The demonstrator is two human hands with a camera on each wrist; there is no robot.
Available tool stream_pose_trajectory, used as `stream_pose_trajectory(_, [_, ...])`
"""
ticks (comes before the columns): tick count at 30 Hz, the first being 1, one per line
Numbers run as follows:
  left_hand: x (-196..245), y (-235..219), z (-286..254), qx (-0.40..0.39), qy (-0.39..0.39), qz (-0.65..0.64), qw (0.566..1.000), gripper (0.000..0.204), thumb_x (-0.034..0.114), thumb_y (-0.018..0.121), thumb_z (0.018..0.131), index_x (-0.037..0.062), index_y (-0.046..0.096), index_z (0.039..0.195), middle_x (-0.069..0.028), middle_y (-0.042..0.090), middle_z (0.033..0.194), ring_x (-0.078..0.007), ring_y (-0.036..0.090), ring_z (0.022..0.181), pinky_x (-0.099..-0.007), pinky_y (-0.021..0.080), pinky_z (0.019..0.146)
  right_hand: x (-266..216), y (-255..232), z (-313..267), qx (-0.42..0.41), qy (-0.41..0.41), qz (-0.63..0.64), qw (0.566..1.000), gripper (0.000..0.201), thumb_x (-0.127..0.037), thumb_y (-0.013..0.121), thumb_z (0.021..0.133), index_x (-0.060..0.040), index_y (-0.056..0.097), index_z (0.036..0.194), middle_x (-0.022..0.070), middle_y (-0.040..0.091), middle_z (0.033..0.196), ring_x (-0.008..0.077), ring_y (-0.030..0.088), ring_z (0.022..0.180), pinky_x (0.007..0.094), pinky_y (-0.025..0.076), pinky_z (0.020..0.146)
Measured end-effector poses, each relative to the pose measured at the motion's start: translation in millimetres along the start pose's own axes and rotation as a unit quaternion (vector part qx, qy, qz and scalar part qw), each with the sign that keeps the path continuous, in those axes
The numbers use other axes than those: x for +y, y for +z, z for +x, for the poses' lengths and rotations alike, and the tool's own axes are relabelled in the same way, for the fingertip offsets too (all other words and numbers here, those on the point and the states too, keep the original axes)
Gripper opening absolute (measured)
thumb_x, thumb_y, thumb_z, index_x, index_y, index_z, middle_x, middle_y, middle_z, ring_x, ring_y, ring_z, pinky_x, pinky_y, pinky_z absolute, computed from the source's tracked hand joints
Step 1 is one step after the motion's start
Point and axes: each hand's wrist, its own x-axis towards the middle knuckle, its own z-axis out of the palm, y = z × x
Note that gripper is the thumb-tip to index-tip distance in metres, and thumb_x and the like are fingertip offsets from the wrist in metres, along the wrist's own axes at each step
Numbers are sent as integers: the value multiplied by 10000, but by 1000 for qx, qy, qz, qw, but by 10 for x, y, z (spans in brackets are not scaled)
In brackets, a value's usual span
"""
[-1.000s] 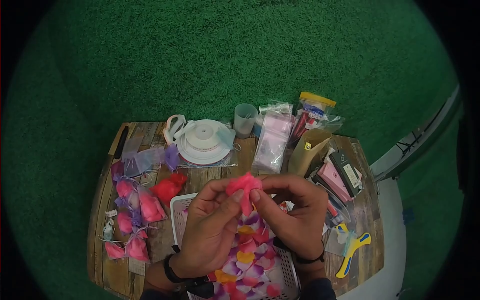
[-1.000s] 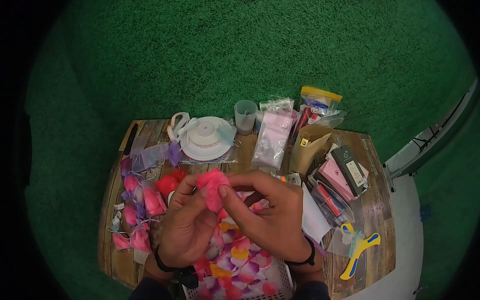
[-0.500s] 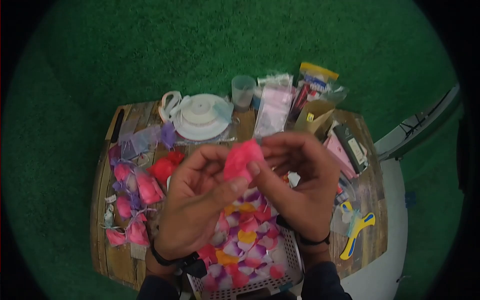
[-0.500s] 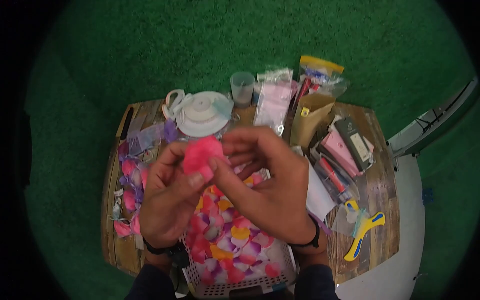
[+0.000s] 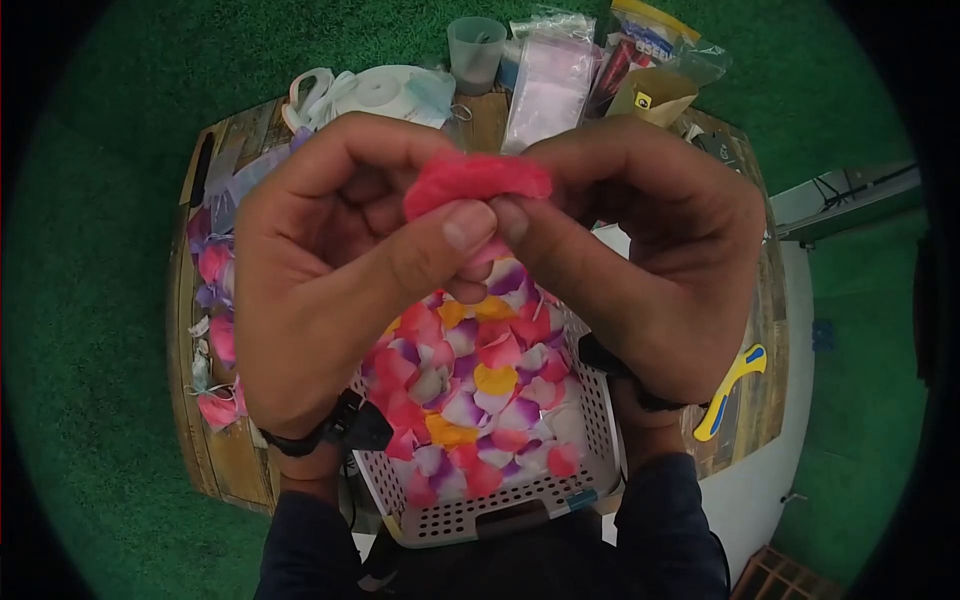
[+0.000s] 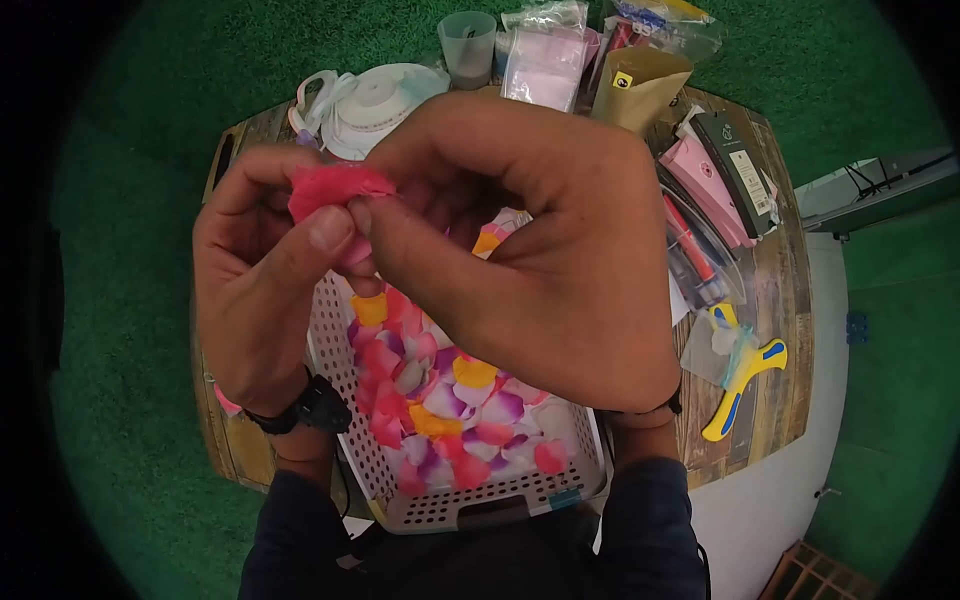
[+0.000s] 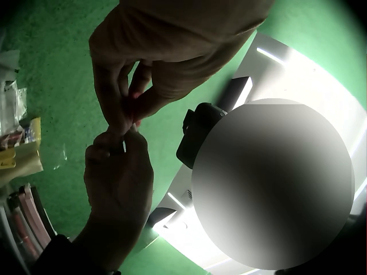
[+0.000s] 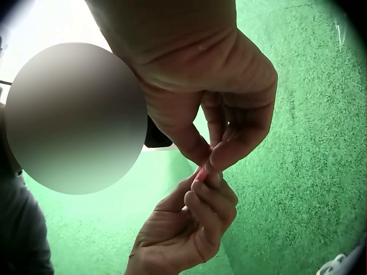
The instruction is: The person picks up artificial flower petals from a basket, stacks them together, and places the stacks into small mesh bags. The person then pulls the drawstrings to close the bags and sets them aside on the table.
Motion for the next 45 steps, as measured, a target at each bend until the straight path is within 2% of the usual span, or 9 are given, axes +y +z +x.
stream_pose_trajectory(8, [101,-85,-19,-63,6,6,998,208,60,681,877,-52,591,1027,-143,681,875,-132,651,685,-231,539,582,-154,70,-97,-24,39,40,998,176,26,754,753,40,649,893,73,679,793,96,626,692,214,477,618])
stream_pose_trajectory(13, [106,-260,8,-74,28,-8,997,200,71,681,889,-55,606,1025,-146,683,883,-126,661,693,-231,553,548,-149,84,-219,-12,197,58,979,158,10,713,805,34,626,934,76,672,830,112,636,696,232,498,636])
stream_pose_trajectory(17, [147,-315,15,-52,46,-24,997,209,79,688,888,-47,612,1036,-132,683,899,-117,662,681,-229,556,535,128,-20,-324,-298,107,-248,915,261,-15,707,755,-15,650,1010,115,643,898,268,665,798,324,528,631])
stream_pose_trajectory(21, [229,-326,-69,-27,38,44,998,206,78,691,885,-43,619,1037,-122,681,904,-109,661,683,-222,555,532,411,97,-529,-414,4,-422,806,365,-97,733,722,-39,638,1069,119,575,1021,285,618,903,394,527,688])
stream_pose_trajectory(25, [138,-443,4,-50,69,26,996,186,61,680,889,-53,622,1024,-117,679,886,-108,661,684,-218,555,533,623,126,-618,-431,-71,-449,780,326,-87,716,703,-52,659,1023,109,593,977,277,624,865,381,529,675])
stream_pose_trajectory(33, [133,-415,38,-21,132,25,991,174,55,670,897,-64,623,1016,-112,681,854,-111,663,690,-217,557,551,429,0,-490,-362,25,-364,858,260,-57,759,686,-39,710,941,97,668,917,273,665,817,346,534,676])
stream_pose_trajectory(37, [150,-409,55,-37,45,8,998,148,59,683,895,-50,639,985,-78,671,829,-83,633,677,-206,531,580,-58,35,-325,-234,85,-191,950,187,-40,775,699,12,734,874,139,689,835,218,674,747,297,519,666])
stream_pose_trajectory(43, [82,-290,14,-45,11,102,994,117,31,644,923,-52,629,1003,-34,658,828,-45,597,715,-199,492,617,-341,-44,-293,-138,39,92,985,155,52,759,758,28,739,910,158,701,861,234,690,790,311,528,711])
stream_pose_trajectory(45, [94,-256,-15,-53,1,111,992,127,31,645,920,-47,626,1017,-44,668,843,-55,611,732,-199,498,628,-418,-13,-223,-137,71,3,988,151,35,761,775,28,737,924,148,701,852,207,685,784,305,519,693])
